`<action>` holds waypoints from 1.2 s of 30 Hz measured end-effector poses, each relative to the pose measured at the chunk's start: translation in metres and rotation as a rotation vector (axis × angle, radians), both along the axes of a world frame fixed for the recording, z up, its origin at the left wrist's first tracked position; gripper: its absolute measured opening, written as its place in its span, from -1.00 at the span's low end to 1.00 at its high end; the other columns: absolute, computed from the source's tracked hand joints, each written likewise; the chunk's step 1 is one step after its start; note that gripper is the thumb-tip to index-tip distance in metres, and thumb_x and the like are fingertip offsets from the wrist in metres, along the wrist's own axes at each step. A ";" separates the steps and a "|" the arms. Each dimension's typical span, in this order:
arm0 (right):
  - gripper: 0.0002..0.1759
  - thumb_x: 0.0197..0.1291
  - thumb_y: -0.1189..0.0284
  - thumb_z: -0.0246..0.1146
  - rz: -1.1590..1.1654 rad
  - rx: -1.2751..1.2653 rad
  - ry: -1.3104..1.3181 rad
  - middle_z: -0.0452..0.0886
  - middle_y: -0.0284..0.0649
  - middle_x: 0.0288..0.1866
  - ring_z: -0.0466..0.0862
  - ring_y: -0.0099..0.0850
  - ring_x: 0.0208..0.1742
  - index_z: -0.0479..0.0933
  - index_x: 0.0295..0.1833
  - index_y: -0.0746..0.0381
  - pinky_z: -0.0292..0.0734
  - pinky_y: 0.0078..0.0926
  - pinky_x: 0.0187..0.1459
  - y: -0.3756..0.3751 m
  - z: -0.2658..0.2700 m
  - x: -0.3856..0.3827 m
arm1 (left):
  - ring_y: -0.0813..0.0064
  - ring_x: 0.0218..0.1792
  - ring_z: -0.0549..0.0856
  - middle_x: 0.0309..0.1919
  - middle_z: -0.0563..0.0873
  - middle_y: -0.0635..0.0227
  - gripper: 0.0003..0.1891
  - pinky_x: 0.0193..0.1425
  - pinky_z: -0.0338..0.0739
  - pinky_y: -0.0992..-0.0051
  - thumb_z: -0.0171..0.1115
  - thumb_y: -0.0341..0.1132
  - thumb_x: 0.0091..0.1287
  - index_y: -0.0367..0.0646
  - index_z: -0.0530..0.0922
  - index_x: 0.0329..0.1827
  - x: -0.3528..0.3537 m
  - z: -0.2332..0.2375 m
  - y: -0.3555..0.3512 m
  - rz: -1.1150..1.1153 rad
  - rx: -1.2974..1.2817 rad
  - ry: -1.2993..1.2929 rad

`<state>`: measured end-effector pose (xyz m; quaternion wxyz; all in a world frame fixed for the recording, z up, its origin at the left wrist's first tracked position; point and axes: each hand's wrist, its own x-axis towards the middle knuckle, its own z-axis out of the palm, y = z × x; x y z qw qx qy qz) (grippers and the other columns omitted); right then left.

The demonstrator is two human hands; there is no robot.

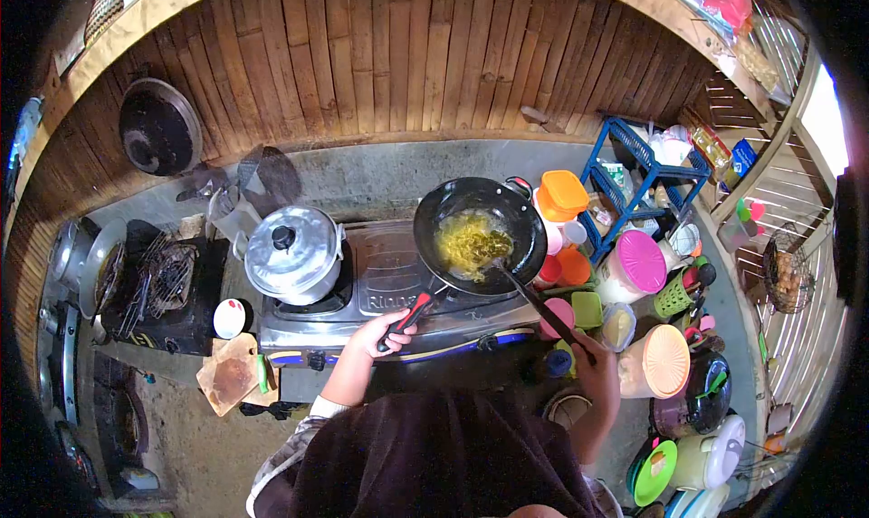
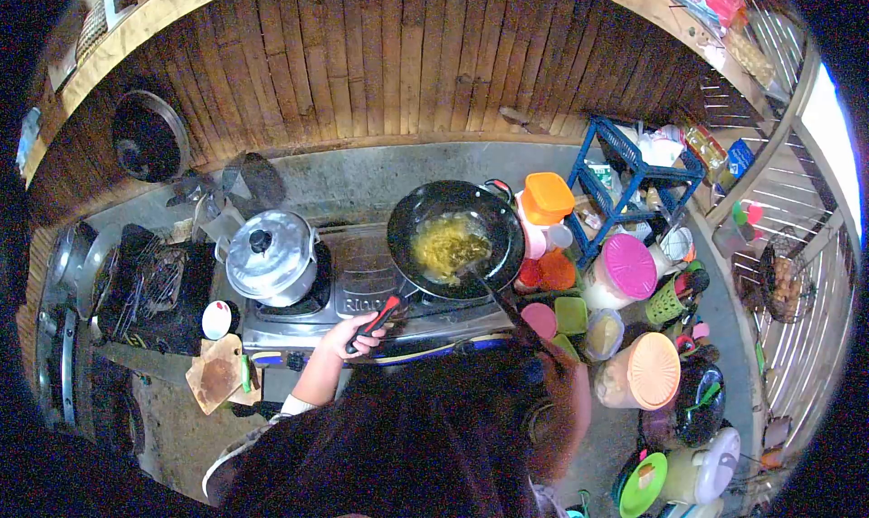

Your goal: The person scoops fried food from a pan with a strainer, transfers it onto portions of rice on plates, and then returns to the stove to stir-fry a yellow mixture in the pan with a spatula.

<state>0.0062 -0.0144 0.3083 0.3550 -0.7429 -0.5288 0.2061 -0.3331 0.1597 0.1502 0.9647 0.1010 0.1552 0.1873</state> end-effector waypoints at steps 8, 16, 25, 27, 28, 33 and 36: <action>-0.67 0.13 0.44 0.16 0.083 0.061 0.022 0.59 -0.01 -0.15 0.57 -0.23 -0.03 0.46 0.03 0.28 0.37 -0.41 0.03 0.036 -0.047 -0.016 | 0.78 -0.71 0.25 -0.51 0.39 0.42 -0.72 -0.77 0.07 0.83 -0.07 -0.17 0.37 -0.04 0.34 0.07 -0.002 0.009 -0.001 0.021 0.061 0.193; -0.56 0.06 0.50 0.20 0.222 0.203 0.030 0.46 0.07 0.04 0.42 -0.05 0.14 0.37 0.11 0.30 0.29 -0.32 0.13 0.080 -0.100 -0.028 | 0.78 -0.71 0.21 -0.56 0.37 0.42 -0.77 -0.77 0.05 0.81 -0.08 -0.17 0.39 -0.09 0.36 -0.03 0.001 0.024 -0.003 0.025 0.182 0.350; -0.54 0.12 0.51 0.14 0.128 0.309 -0.088 0.52 0.11 -0.07 0.52 -0.05 0.01 0.33 0.18 0.17 0.40 -0.36 -0.03 0.110 -0.094 -0.041 | 0.80 -0.72 0.20 -0.56 0.35 0.46 -0.72 -0.77 0.04 0.82 -0.09 -0.14 0.38 -0.06 0.37 0.04 0.000 0.021 -0.002 0.003 0.208 0.343; -0.56 0.13 0.54 0.12 0.050 0.155 0.007 0.50 0.10 -0.03 0.52 -0.09 0.01 0.34 0.18 0.23 0.37 -0.33 0.02 0.107 -0.082 -0.040 | 0.80 -0.72 0.20 -0.56 0.35 0.46 -0.72 -0.77 0.04 0.82 -0.09 -0.14 0.38 -0.06 0.36 0.04 0.000 0.022 -0.002 0.000 0.199 0.338; -0.56 0.13 0.54 0.12 0.051 0.154 0.007 0.50 0.10 -0.03 0.52 -0.09 0.01 0.34 0.18 0.23 0.37 -0.33 0.02 0.102 -0.074 -0.039 | 0.79 -0.72 0.20 -0.57 0.36 0.44 -0.75 -0.77 0.04 0.81 -0.10 -0.16 0.39 -0.06 0.37 0.01 0.000 0.020 -0.001 0.002 0.193 0.332; -0.63 0.07 0.54 0.17 0.081 0.296 -0.047 0.58 -0.07 -0.22 0.59 -0.32 -0.20 0.45 0.05 0.28 0.42 -0.48 -0.09 0.078 -0.069 -0.018 | 0.79 -0.72 0.20 -0.57 0.38 0.42 -0.77 -0.78 0.03 0.80 -0.12 -0.17 0.40 -0.06 0.38 -0.03 0.000 0.013 0.001 -0.005 0.161 0.338; -0.62 0.04 0.55 0.20 0.084 0.343 -0.017 0.60 -0.15 -0.24 0.58 -0.40 -0.18 0.46 0.04 0.32 0.41 -0.53 -0.07 0.065 -0.074 -0.002 | 0.80 -0.71 0.20 -0.58 0.33 0.47 -0.69 -0.76 0.04 0.84 -0.10 -0.12 0.39 -0.04 0.36 0.09 -0.001 0.014 0.001 -0.015 0.175 0.342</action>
